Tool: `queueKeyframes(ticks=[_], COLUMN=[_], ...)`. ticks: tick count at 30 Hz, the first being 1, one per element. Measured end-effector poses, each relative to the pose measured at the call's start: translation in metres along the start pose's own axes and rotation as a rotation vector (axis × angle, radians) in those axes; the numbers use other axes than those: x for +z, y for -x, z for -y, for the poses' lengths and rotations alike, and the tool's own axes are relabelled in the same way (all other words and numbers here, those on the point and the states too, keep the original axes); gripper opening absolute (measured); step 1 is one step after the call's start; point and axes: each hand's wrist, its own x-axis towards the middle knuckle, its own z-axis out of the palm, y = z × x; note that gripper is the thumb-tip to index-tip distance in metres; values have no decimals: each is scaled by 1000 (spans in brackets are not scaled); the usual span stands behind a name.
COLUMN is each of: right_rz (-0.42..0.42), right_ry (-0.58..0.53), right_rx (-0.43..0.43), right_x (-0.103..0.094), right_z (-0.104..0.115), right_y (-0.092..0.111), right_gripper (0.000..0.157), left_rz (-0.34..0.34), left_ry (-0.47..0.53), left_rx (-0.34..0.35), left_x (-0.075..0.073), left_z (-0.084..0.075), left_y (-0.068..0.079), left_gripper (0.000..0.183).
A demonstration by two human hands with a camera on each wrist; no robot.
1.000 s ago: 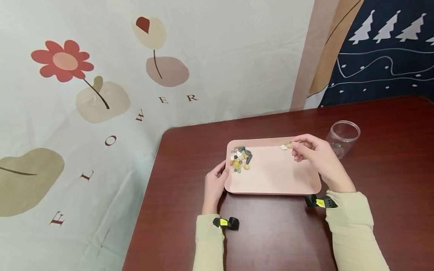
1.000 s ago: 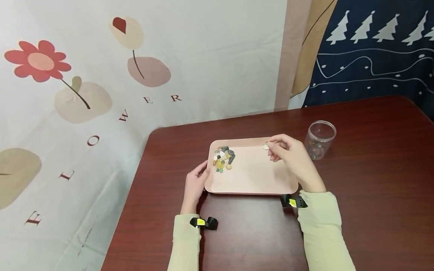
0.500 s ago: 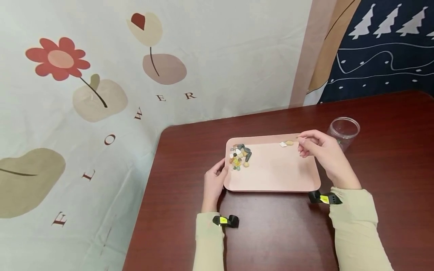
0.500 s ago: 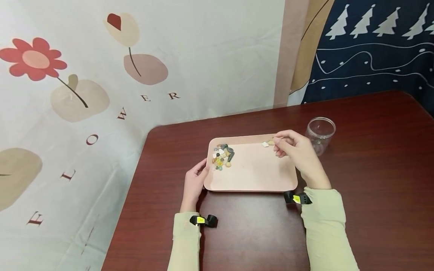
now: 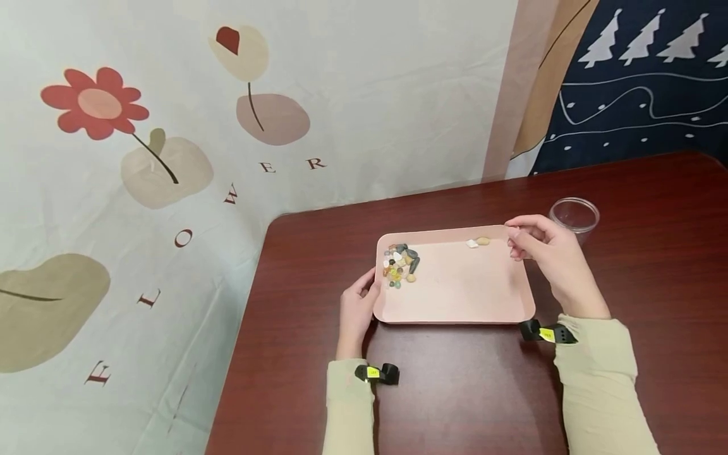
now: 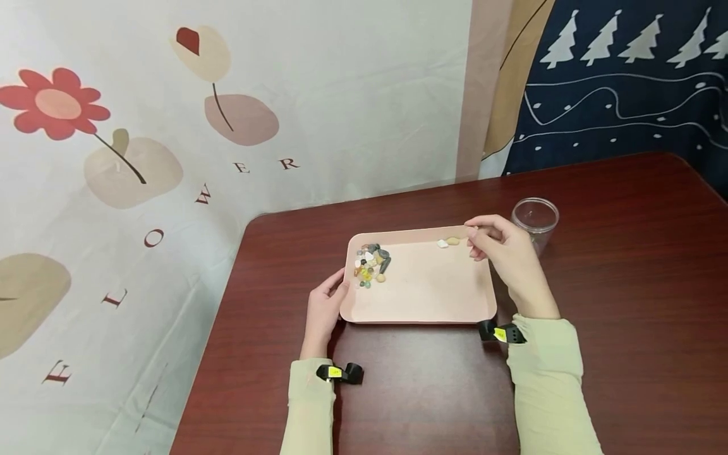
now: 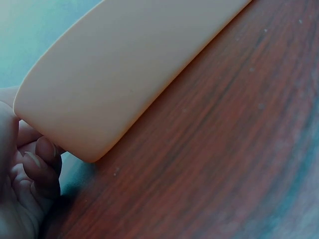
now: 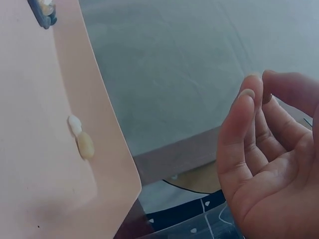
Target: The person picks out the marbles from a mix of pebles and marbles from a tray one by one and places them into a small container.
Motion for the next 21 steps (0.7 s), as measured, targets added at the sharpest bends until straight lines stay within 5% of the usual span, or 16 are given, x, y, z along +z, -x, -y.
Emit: queueKeyframes(ticks=[21], right_rz=[-62], right_ry=[-167], right_rx=[-12], right_x=[-11], right_z=[4], right_y=[4], right_gripper=[36], left_rz=[7], left_ry=[0], left_rx=[-2], left_x=[0], left_z=[0], left_y=[0], left_gripper=[30])
